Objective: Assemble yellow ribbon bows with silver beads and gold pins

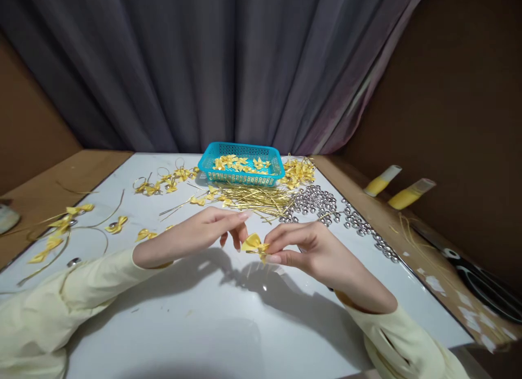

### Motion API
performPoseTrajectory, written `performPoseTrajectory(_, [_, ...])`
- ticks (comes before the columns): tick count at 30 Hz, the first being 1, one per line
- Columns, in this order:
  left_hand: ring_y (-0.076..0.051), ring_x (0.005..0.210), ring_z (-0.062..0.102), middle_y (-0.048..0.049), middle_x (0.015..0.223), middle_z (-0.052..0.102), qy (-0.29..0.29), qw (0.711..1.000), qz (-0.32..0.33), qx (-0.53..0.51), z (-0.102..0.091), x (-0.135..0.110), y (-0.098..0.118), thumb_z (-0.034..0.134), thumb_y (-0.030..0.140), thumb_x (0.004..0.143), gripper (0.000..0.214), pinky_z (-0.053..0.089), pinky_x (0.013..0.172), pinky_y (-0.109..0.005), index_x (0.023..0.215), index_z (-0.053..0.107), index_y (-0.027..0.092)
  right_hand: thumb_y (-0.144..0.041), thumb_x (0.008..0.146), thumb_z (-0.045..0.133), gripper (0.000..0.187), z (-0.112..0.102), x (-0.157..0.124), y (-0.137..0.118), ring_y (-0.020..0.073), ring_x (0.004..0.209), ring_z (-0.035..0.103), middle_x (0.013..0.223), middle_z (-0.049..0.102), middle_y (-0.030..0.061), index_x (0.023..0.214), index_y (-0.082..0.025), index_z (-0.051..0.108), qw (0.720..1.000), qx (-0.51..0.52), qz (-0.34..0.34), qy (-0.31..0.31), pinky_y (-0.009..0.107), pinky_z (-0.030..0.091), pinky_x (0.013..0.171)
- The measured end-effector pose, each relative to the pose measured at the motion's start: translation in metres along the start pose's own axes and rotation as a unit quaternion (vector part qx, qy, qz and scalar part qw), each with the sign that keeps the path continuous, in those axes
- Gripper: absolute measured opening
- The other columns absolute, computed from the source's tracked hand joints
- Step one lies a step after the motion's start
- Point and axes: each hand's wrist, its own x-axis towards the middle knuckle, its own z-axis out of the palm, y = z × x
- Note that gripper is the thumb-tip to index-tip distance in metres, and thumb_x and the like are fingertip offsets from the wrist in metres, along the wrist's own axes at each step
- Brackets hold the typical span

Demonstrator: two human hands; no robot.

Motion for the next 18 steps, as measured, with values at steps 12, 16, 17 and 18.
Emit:
performPoseTrajectory(12, [-0.014, 0.090, 0.059, 0.0012, 0.096, 0.065, -0.050, 0.994, 0.093, -0.002, -0.006, -0.013, 0.009, 0.039, 0.022, 0.093, 0.022, 0.045, 0.082, -0.025, 0.098, 0.061, 0.022, -0.006, 0.069, 0.072, 0.012, -0.006, 0.000, 0.002, 0.0106, 0.071, 0.063, 0.078, 0.069, 0.0017, 0.070, -0.018, 0.075, 0.989, 0.144, -0.004, -0.024, 0.023, 0.050, 0.067])
performPoseTrajectory(16, [-0.014, 0.085, 0.059, 0.0001, 0.095, 0.066, -0.011, 0.993, 0.114, 0.008, -0.001, -0.015, 0.012, 0.053, 0.023, 0.087, 0.013, 0.046, 0.076, -0.024, 0.096, 0.061, 0.020, -0.009, 0.065, 0.075, 0.009, -0.006, 0.006, 0.017, 0.0094, 0.069, 0.063, 0.077, 0.068, 0.0012, 0.067, -0.017, 0.074, 0.958, 0.276, 0.048, -0.053, 0.019, 0.050, 0.061])
performPoseTrajectory(17, [-0.013, 0.083, 0.058, 0.0003, 0.094, 0.065, 0.004, 0.993, 0.118, 0.022, 0.001, -0.016, 0.013, 0.055, 0.023, 0.086, 0.012, 0.046, 0.074, -0.024, 0.095, 0.061, 0.020, -0.008, 0.064, 0.076, 0.009, -0.005, 0.008, 0.020, 0.0091, 0.068, 0.063, 0.077, 0.068, 0.0009, 0.067, -0.017, 0.074, 0.953, 0.292, 0.051, -0.061, 0.019, 0.051, 0.061])
performPoseTrajectory(18, [-0.012, 0.082, 0.057, 0.0006, 0.093, 0.065, 0.019, 0.992, 0.121, 0.037, 0.003, -0.016, 0.013, 0.056, 0.023, 0.085, 0.011, 0.046, 0.074, -0.023, 0.094, 0.060, 0.020, -0.008, 0.064, 0.076, 0.010, -0.004, 0.009, 0.023, 0.0089, 0.068, 0.064, 0.077, 0.068, 0.0006, 0.067, -0.017, 0.075, 0.950, 0.300, 0.047, -0.066, 0.019, 0.051, 0.061])
